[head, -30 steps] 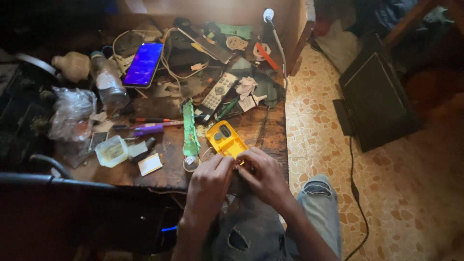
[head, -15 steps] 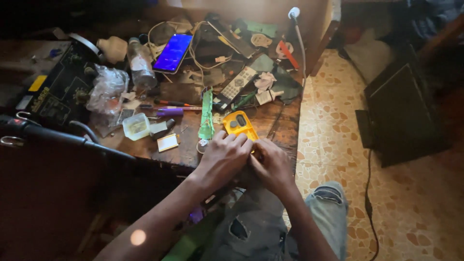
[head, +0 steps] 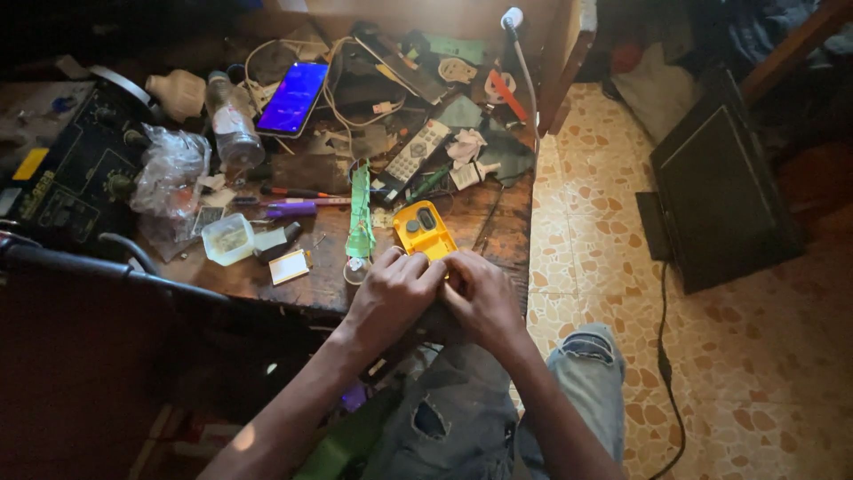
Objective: Soldering wires inside a yellow electronic device casing and installing batteries.
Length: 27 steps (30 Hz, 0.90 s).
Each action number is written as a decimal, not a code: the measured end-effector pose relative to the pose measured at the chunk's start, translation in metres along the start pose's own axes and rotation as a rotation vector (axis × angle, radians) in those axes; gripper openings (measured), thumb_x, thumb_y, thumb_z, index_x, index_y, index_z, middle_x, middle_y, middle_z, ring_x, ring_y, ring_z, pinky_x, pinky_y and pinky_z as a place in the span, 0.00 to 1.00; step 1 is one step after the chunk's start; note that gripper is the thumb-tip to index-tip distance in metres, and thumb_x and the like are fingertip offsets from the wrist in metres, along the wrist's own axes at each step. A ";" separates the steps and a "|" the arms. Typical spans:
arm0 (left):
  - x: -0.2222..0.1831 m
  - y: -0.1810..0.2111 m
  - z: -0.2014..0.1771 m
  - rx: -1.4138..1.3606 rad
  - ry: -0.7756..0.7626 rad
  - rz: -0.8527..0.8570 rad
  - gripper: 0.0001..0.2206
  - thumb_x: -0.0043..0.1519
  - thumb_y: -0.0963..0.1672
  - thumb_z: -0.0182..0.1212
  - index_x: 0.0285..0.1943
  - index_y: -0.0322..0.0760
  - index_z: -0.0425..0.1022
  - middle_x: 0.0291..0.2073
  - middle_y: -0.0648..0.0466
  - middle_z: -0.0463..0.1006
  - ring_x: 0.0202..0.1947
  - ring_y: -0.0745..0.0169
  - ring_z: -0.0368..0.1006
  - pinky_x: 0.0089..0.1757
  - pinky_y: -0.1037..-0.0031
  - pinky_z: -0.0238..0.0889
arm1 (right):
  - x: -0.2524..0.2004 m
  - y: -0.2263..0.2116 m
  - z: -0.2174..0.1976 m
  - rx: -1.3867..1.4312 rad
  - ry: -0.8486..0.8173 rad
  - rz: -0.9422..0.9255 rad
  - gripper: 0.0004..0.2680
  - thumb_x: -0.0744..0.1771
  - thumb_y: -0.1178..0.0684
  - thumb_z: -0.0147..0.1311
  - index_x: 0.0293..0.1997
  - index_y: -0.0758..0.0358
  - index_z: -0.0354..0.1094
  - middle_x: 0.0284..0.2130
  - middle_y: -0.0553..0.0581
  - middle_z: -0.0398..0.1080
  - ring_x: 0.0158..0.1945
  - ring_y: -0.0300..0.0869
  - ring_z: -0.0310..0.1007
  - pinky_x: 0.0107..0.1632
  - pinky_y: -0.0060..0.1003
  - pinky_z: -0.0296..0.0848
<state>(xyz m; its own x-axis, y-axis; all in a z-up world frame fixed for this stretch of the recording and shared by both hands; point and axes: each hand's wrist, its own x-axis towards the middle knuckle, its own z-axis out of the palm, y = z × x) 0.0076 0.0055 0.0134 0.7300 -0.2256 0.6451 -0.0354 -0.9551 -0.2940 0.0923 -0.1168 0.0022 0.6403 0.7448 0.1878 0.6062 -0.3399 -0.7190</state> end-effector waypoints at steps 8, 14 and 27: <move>-0.005 -0.003 0.002 -0.023 0.032 0.033 0.06 0.53 0.40 0.50 0.23 0.42 0.63 0.17 0.58 0.61 0.19 0.66 0.64 0.29 0.80 0.58 | -0.002 -0.003 0.000 0.079 0.057 -0.001 0.04 0.57 0.51 0.53 0.30 0.51 0.65 0.19 0.52 0.64 0.28 0.51 0.68 0.30 0.44 0.66; -0.010 -0.003 0.004 -0.019 0.105 0.016 0.08 0.55 0.40 0.49 0.22 0.41 0.64 0.15 0.57 0.60 0.18 0.65 0.63 0.29 0.80 0.59 | -0.003 -0.011 0.000 0.081 0.072 0.083 0.03 0.58 0.50 0.53 0.29 0.49 0.66 0.17 0.49 0.64 0.27 0.45 0.69 0.31 0.40 0.66; -0.016 -0.001 0.009 -0.096 0.161 -0.058 0.05 0.54 0.41 0.52 0.25 0.41 0.68 0.16 0.57 0.63 0.20 0.66 0.66 0.30 0.80 0.61 | 0.001 -0.014 0.000 0.069 0.065 0.031 0.03 0.58 0.49 0.52 0.28 0.50 0.66 0.18 0.50 0.65 0.26 0.46 0.69 0.29 0.41 0.66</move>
<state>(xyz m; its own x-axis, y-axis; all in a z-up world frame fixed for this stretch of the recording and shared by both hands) 0.0018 0.0118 -0.0030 0.6141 -0.1896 0.7661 -0.0665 -0.9797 -0.1892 0.0843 -0.1113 0.0121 0.6887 0.6951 0.2063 0.5535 -0.3202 -0.7689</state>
